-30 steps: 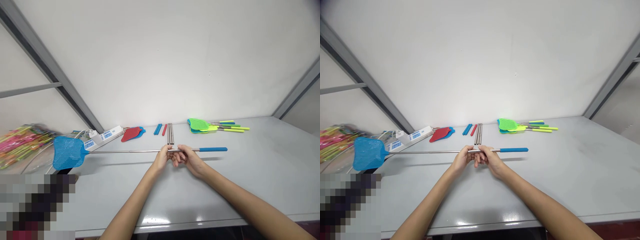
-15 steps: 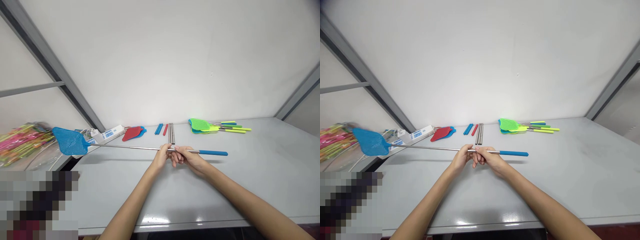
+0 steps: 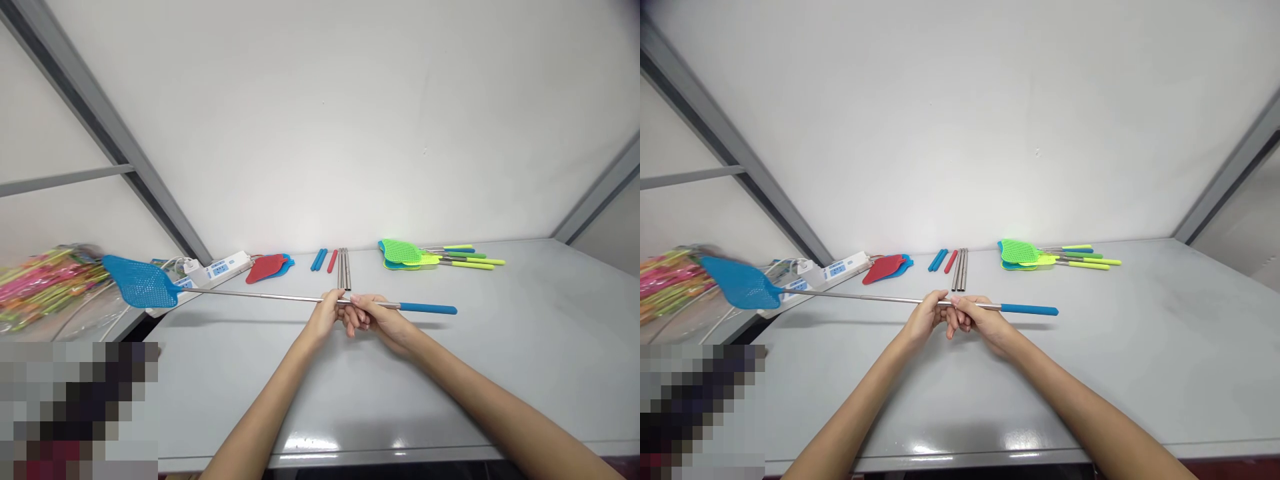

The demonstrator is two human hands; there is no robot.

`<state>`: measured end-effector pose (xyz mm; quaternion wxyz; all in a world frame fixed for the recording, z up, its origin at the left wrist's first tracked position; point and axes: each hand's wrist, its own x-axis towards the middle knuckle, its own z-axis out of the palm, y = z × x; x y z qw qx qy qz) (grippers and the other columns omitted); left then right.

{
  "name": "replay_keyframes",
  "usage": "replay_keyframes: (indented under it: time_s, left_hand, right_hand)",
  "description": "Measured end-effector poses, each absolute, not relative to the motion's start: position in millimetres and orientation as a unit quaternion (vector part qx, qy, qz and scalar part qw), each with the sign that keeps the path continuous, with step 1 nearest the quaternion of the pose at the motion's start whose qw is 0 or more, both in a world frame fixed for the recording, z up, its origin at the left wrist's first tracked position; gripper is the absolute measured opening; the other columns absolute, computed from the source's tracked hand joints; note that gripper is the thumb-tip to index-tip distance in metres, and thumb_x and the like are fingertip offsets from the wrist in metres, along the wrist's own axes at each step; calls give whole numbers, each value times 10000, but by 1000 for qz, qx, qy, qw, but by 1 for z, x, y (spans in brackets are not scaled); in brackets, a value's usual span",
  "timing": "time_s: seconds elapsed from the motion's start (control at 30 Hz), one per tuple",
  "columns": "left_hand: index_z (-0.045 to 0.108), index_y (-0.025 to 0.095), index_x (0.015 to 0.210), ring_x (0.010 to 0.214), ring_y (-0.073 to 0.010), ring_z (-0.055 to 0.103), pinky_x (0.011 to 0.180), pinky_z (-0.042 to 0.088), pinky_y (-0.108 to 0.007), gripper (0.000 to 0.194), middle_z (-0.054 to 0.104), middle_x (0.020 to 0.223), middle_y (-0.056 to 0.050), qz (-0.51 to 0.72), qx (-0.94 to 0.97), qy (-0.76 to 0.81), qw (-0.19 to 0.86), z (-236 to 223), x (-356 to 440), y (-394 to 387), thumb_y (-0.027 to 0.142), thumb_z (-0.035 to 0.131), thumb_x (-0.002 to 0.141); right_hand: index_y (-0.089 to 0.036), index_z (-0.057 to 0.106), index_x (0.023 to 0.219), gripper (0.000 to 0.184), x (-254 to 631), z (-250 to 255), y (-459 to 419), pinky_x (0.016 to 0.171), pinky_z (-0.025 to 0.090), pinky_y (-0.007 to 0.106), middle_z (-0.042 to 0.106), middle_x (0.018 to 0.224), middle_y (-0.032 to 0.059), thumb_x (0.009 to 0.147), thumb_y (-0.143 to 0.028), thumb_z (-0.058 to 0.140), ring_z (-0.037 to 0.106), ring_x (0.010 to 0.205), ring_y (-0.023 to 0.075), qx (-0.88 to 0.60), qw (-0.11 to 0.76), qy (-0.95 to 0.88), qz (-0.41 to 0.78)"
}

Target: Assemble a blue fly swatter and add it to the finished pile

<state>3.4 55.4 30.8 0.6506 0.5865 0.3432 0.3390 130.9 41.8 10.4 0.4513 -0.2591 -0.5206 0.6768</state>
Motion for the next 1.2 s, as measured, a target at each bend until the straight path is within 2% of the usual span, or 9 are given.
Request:
replay_keyframes:
  time_s: [0.33,0.67,0.9,1.2]
  left_hand:
    - [601,88,591,383,-121,473,483,388,-250,484,539,454,-50,305,597,370,643,28,4,58,290,196,759]
    - [540,128,445,366,-104,461,482,374,-234,491,522,412,-34,343,594,403,606,19,6,59,334,242,776]
    - [511,141,398,404,-105,452,499,381,-224,469,511,398,-32,345,602,366,620,26,8,56,392,361,765]
    - [519,139,433,428,-118,469,489,390,-232,423,432,359,-3,348,555,340,675,31,7,53,304,325,771]
  right_hand:
    - [-172,392,418,471,130,4,43,573,300,295,480,424,8,767,-489,387,500,479,140,-300,456,-533,647]
    - [-168,419,387,509,129,-3,44,590,303,288,498,445,23,774,-494,360,497,532,138,-321,473,-516,638]
    - [-161,412,380,545,126,3,38,593,308,279,478,476,19,743,-561,339,494,566,140,-319,468,-460,684]
    - [-162,405,425,450,126,5,41,503,280,254,523,483,25,743,-480,407,462,471,113,-327,480,-444,682]
